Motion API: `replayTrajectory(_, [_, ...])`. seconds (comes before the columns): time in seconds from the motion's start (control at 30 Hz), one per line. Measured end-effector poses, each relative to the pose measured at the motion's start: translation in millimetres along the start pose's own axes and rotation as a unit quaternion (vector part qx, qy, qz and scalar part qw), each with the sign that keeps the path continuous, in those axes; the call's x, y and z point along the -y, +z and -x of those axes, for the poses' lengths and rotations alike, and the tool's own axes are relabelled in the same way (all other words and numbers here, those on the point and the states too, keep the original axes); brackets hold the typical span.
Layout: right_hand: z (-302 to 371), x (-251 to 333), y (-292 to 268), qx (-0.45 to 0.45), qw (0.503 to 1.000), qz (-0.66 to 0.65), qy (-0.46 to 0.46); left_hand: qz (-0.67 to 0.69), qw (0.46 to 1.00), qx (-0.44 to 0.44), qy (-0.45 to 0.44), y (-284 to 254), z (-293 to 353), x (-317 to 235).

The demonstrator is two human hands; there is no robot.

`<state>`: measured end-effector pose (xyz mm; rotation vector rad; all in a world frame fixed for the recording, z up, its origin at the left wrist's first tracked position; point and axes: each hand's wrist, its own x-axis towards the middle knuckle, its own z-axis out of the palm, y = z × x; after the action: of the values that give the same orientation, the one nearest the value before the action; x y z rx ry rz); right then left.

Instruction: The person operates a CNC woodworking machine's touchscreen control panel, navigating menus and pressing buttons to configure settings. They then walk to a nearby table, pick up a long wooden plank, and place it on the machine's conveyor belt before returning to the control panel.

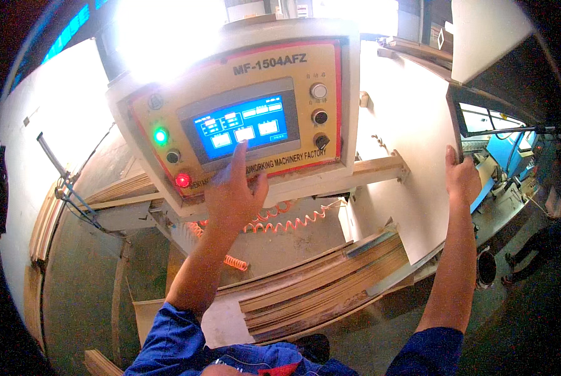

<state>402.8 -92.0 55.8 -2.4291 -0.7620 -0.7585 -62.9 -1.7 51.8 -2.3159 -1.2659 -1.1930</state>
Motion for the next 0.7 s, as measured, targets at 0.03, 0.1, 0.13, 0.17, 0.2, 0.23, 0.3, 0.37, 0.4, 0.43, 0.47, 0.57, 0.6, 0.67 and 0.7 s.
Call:
replayTrajectory(0.03, [-1, -1, 2, -0.003, 1.000, 0.002, -0.002, -0.001, 1.000, 0.003, 0.000, 0, 0, 0])
replayTrajectory(0.1, [-1, 0, 4, -0.006, 1.000, -0.003, -0.005, -0.004, 1.000, 0.009, -0.008, -2, 1, -2])
replayTrajectory(0.13, [-1, 2, 5, -0.007, 1.000, -0.006, -0.007, -0.007, 1.000, 0.012, -0.013, -2, 1, -3])
replayTrajectory(0.17, [-1, 3, 4, -0.008, 1.000, -0.006, -0.008, -0.007, 1.000, 0.002, -0.005, -1, 2, -2])
replayTrajectory(0.2, [-1, 3, 3, -0.008, 1.000, -0.006, -0.007, -0.007, 1.000, -0.008, 0.004, 1, 2, 0])
replayTrajectory(0.23, [-1, 1, 2, -0.009, 1.000, -0.004, -0.005, -0.006, 1.000, -0.017, 0.014, 3, 2, 0])
replayTrajectory(0.3, [-6, -16, 8, -0.043, 0.999, 0.008, -0.011, -0.017, 0.999, -0.039, 0.026, 13, 1, -2])
replayTrajectory(0.37, [-18, -63, 23, -0.085, 0.995, 0.046, 0.039, -0.034, 0.999, -0.015, 0.010, 25, -4, -26])
replayTrajectory(0.4, [-14, -56, 24, -0.043, 0.998, 0.005, 0.041, -0.064, 0.998, 0.023, -0.017, 25, -2, -31])
replayTrajectory(0.43, [-15, -59, 28, -0.031, 0.998, -0.056, 0.001, -0.020, 0.999, 0.019, -0.041, 34, 3, -21])
replayTrajectory(0.47, [-5, -34, 19, -0.074, 0.994, -0.064, -0.043, -0.028, 0.997, 0.019, -0.063, 31, 11, -14])
replayTrajectory(0.57, [-3, 6, 5, 0.035, 0.997, -0.050, 0.035, -0.026, 0.998, -0.003, -0.051, 7, 14, -3])
replayTrajectory(0.6, [-2, 5, 0, 0.045, 0.995, -0.081, 0.026, -0.026, 0.999, 0.002, -0.044, 5, 14, -2])
replayTrajectory(0.67, [1, 5, -9, 0.059, 0.994, -0.093, 0.025, -0.020, 0.996, 0.047, -0.078, 3, 16, -6])
replayTrajectory(0.7, [0, -1, -13, 0.064, 0.993, -0.093, 0.031, -0.006, 0.994, 0.060, -0.086, 7, 17, -7])
